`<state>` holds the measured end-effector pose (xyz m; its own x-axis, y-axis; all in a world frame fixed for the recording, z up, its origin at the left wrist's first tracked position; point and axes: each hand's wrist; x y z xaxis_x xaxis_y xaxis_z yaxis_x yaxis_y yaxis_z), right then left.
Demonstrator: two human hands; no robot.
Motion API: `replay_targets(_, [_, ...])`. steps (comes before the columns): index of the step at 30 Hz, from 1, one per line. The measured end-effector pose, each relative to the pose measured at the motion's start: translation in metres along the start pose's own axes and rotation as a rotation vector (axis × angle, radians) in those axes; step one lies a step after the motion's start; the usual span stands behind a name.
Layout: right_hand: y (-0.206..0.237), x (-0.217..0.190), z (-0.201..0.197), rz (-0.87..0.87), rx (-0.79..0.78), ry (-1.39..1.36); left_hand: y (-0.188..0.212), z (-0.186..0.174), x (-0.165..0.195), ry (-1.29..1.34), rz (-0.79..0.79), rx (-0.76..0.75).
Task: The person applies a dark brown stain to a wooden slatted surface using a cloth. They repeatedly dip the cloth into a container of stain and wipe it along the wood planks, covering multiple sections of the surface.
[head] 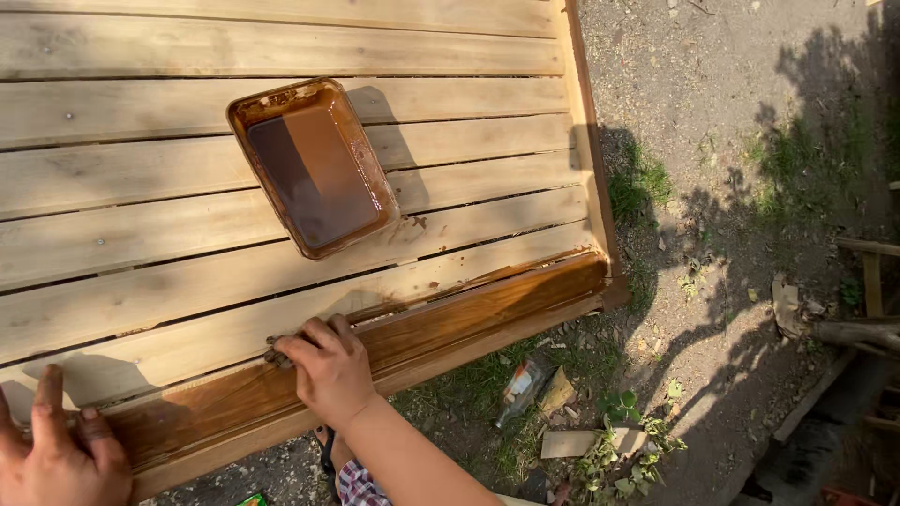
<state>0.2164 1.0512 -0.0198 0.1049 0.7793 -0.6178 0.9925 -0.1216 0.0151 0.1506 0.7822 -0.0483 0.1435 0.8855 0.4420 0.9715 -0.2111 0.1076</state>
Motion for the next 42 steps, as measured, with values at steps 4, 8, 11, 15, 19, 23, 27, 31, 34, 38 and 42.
replay_targets(4, [0.003, -0.009, 0.006, -0.038, -0.005, -0.011, 0.002, 0.009, -0.001, 0.045, 0.064, 0.024])
replay_targets(8, [0.01, 0.018, -0.024, -0.118, -0.063, 0.034, 0.001, -0.003, 0.009, -0.048, 0.033, -0.003])
replay_targets(11, [0.019, 0.05, -0.059, 0.082, -0.069, 0.196, -0.005, -0.013, 0.021, -0.087, -0.019, -0.043])
replay_targets(15, [0.031, 0.087, -0.078, 0.32, 0.168, 0.107, -0.014, -0.018, 0.028, -0.009, -0.079, -0.156])
replay_targets(19, [0.025, 0.064, -0.024, 0.378, 0.166, 0.353, -0.02, -0.015, 0.025, 0.134, -0.033, -0.134])
replay_targets(23, [0.0, -0.008, 0.049, 0.224, 0.211, 0.388, -0.009, -0.032, 0.003, 0.579, 0.02, 0.016])
replay_targets(27, [-0.023, -0.085, 0.102, 0.082, 0.152, 0.288, 0.016, -0.085, -0.068, 0.417, 0.0, 0.172])
replay_targets(31, [-0.061, -0.171, 0.161, -0.061, 0.053, 0.253, 0.034, -0.137, -0.149, 0.31, -0.192, 0.204])
replay_targets(34, [-0.09, -0.239, 0.213, -0.153, -0.076, 0.192, 0.039, -0.162, -0.196, 0.344, -0.244, 0.298])
replay_targets(38, [-0.132, -0.326, 0.287, -0.294, -0.175, 0.168, 0.048, -0.183, -0.233, 0.306, -0.351, 0.322])
replay_targets(42, [-0.171, -0.39, 0.343, -0.414, -0.255, 0.196, 0.049, -0.199, -0.261, 0.312, -0.415, 0.363])
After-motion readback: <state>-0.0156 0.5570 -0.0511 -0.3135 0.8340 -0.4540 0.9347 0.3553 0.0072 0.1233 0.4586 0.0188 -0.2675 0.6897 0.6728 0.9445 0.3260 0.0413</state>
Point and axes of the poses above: each hand's wrist, its own y-axis away from the middle knuckle, its own z-axis out of the palm, x = y × z, and after that the axes turned 10 degrees about -x, right-handed
